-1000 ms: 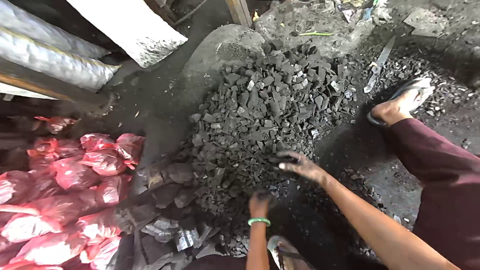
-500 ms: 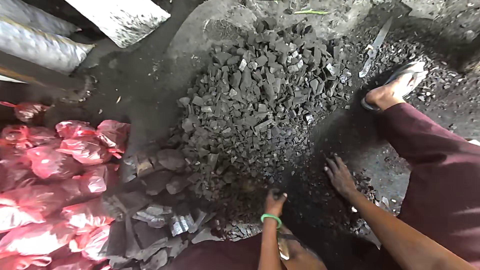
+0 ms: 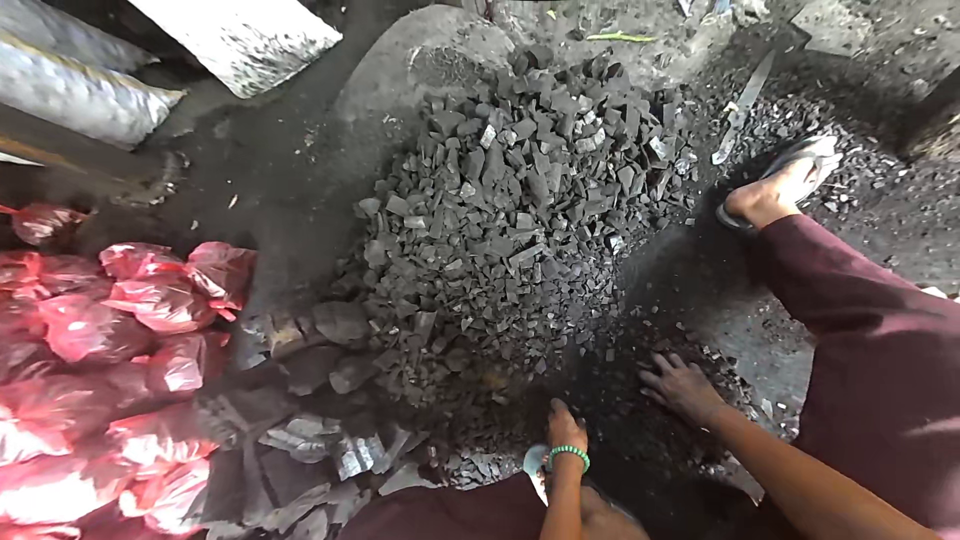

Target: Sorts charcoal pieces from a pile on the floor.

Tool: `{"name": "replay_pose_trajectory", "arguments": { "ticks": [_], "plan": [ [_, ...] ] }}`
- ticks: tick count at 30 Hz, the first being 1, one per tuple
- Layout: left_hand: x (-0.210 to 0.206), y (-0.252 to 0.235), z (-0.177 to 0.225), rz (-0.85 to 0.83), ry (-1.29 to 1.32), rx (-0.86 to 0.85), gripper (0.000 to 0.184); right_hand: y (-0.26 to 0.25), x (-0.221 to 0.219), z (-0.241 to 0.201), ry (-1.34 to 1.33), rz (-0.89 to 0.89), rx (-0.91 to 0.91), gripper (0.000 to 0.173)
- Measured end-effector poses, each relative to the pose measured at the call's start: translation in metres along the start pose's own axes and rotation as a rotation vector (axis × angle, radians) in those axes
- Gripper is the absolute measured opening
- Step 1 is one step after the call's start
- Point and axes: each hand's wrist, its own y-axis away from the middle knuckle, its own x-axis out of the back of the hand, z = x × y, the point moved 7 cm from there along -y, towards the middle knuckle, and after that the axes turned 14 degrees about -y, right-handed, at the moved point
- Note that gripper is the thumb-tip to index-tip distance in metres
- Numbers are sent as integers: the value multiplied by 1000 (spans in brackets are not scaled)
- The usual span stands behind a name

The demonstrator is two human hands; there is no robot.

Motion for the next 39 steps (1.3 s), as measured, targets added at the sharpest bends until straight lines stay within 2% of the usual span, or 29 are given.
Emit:
{"name": "replay_pose_trajectory", "arguments": {
  "ticks": [3, 6, 7, 9, 11, 12, 14, 16, 18, 21, 24, 28, 31, 33, 35, 36, 37, 39],
  "plan": [
    [1, -4, 0, 6, 51, -6, 59, -5, 23, 24, -184, 110, -228, 49],
    [3, -5, 0, 8, 71, 0, 57, -23, 48, 23, -442, 226, -309, 55],
    [3, -5, 0, 5, 80, 2, 56, -31, 57, 13, -565, 256, -263, 53],
    [3, -6, -1, 2, 108, 2, 53, -41, 78, -28, -922, 283, -52, 44],
    [3, -8, -2, 12, 135, 4, 50, -48, 92, -70, -1215, 243, 147, 39],
    [3, -8, -3, 19, 152, 3, 49, -53, 96, -81, -1210, 251, 196, 38],
    [4, -10, -3, 29, 172, -5, 48, -67, 88, -88, -838, 293, 203, 32],
    [7, -10, -1, 40, 187, -26, 47, -80, 57, -91, -331, 133, 186, 33],
    [8, -10, 3, 52, 199, -63, 46, -80, 22, -89, -69, -14, 215, 43],
    [9, -7, 8, 53, 195, -120, 46, -65, -5, -71, 9, -70, 203, 50],
    [6, -8, 11, 40, 111, -165, 46, -36, -4, -45, 13, -80, 229, 39],
    [1, -11, 13, 26, 5, -158, 42, -21, 20, -16, 4, -124, 54, 32],
    [0, -8, 14, 41, -44, -156, 37, -34, 61, -33, -155, -136, -1, 28],
    [2, -8, 12, 65, -10, -156, 34, -39, 102, -64, -537, -32, 149, 27],
    [7, -9, 9, 107, 143, -130, 30, -39, 145, -85, -1050, 78, 365, 41],
    [9, -10, 6, 130, 247, -112, 28, -44, 165, -79, -1177, 181, 404, 45],
    [13, -10, 4, 164, 358, -101, 27, -53, 183, -60, -1216, 335, 388, 44],
    [27, -8, 1, 231, 561, -80, 26, -79, 208, 4, -1082, 655, 189, 39]
  ]
}}
